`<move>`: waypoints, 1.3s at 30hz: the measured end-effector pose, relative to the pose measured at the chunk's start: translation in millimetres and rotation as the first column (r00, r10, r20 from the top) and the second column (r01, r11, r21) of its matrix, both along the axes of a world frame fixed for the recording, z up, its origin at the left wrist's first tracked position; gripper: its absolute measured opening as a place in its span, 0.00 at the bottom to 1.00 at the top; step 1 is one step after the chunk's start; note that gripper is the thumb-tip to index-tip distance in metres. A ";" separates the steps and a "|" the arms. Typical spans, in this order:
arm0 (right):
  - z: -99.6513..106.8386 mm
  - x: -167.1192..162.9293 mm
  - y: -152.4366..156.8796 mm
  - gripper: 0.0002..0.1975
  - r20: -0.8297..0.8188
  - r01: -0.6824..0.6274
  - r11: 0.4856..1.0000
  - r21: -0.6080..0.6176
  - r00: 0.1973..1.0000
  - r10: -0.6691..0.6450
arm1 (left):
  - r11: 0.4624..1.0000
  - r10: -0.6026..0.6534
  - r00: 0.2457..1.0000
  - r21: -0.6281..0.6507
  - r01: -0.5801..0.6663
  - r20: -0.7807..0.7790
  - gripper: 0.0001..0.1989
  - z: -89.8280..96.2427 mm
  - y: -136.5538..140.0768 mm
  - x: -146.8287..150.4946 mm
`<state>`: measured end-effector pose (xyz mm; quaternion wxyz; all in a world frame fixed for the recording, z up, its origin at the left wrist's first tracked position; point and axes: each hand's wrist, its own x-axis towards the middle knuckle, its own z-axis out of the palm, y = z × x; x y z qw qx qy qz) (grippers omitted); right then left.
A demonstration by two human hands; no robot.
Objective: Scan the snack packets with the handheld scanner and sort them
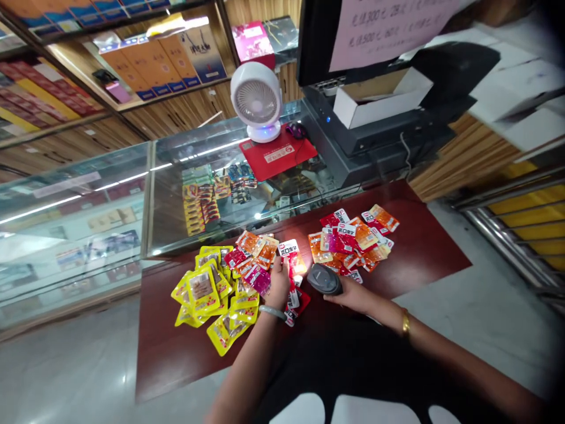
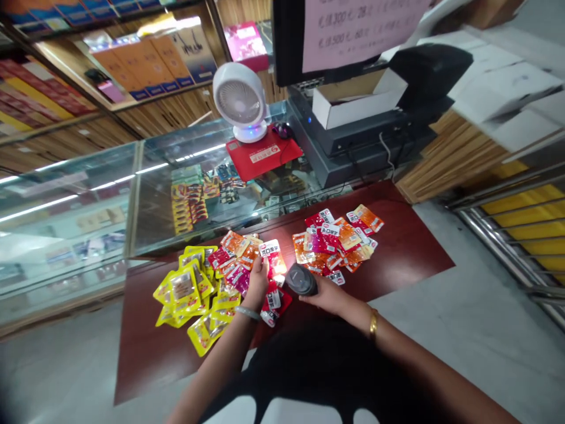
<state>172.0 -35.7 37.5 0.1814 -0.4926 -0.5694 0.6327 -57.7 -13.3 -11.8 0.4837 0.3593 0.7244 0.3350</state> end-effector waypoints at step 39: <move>-11.0 -19.6 -2.1 0.31 -0.032 -0.067 0.997 0.028 0.997 0.067 | 0.988 -0.093 0.950 -0.142 0.053 -0.299 0.21 33.8 -17.0 -79.0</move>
